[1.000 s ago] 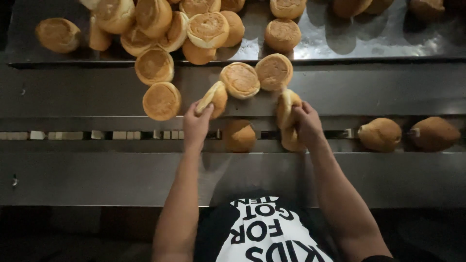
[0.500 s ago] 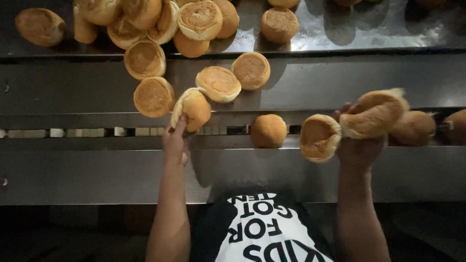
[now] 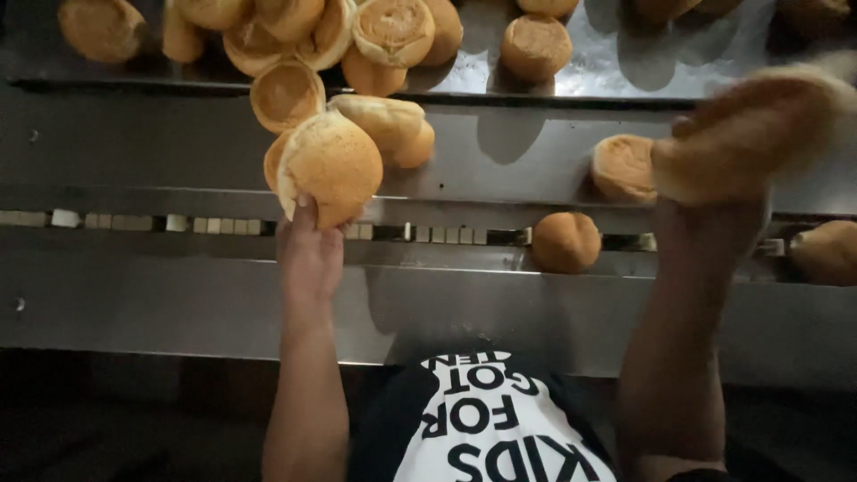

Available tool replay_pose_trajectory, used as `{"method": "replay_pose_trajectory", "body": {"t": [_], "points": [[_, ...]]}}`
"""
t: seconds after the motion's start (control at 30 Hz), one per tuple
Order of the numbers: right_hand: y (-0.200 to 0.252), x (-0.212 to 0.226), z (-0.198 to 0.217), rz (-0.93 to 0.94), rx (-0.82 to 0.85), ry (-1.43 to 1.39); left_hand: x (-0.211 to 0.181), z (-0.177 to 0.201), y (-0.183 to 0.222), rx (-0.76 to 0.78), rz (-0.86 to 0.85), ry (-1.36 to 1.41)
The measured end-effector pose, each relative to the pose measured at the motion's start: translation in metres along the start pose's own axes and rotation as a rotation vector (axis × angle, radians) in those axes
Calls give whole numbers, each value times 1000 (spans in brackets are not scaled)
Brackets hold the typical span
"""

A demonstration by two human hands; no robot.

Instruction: Sorting burger buns from a pile onto a moving conveyor belt.

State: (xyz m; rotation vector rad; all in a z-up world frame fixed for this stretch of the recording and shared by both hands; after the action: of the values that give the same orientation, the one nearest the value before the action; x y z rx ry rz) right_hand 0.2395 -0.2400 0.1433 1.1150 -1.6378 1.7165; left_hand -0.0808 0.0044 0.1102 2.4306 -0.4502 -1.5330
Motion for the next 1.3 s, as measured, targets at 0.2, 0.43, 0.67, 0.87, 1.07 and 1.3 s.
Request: {"method": "replay_pose_trajectory", "body": {"t": [0.2, 0.43, 0.67, 0.87, 1.07, 1.3], "points": [[55, -36, -13, -240, 466, 161, -16, -7, 18, -44, -96, -30], [140, -85, -26, -212, 972, 626, 28, 13, 24, -149, 306, -564], [62, -87, -9, 205, 394, 843, 111, 31, -28, -78, 190, -1100], [23, -160, 9, -44, 441, 993, 102, 0, 13, -5, -94, -1196], [34, -95, 6, -198, 128, 314, 90, -24, -1, 182, -1138, -1490], [99, -30, -35, -907, 555, -61, 96, -47, -58, 261, -800, -1979]]}}
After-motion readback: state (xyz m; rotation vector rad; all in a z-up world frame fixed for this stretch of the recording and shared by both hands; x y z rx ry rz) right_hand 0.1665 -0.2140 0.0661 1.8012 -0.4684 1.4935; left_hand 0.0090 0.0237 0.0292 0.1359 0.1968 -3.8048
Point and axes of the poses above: each hand's wrist, its own y-axis away from the middle knuckle, its own z-axis out of the back of the hand, x = y × z, the point moved 1 cm from there along -y, towards the middle knuckle, and after that the axes turned 13 degrees about -x, right-handed, at the moved point
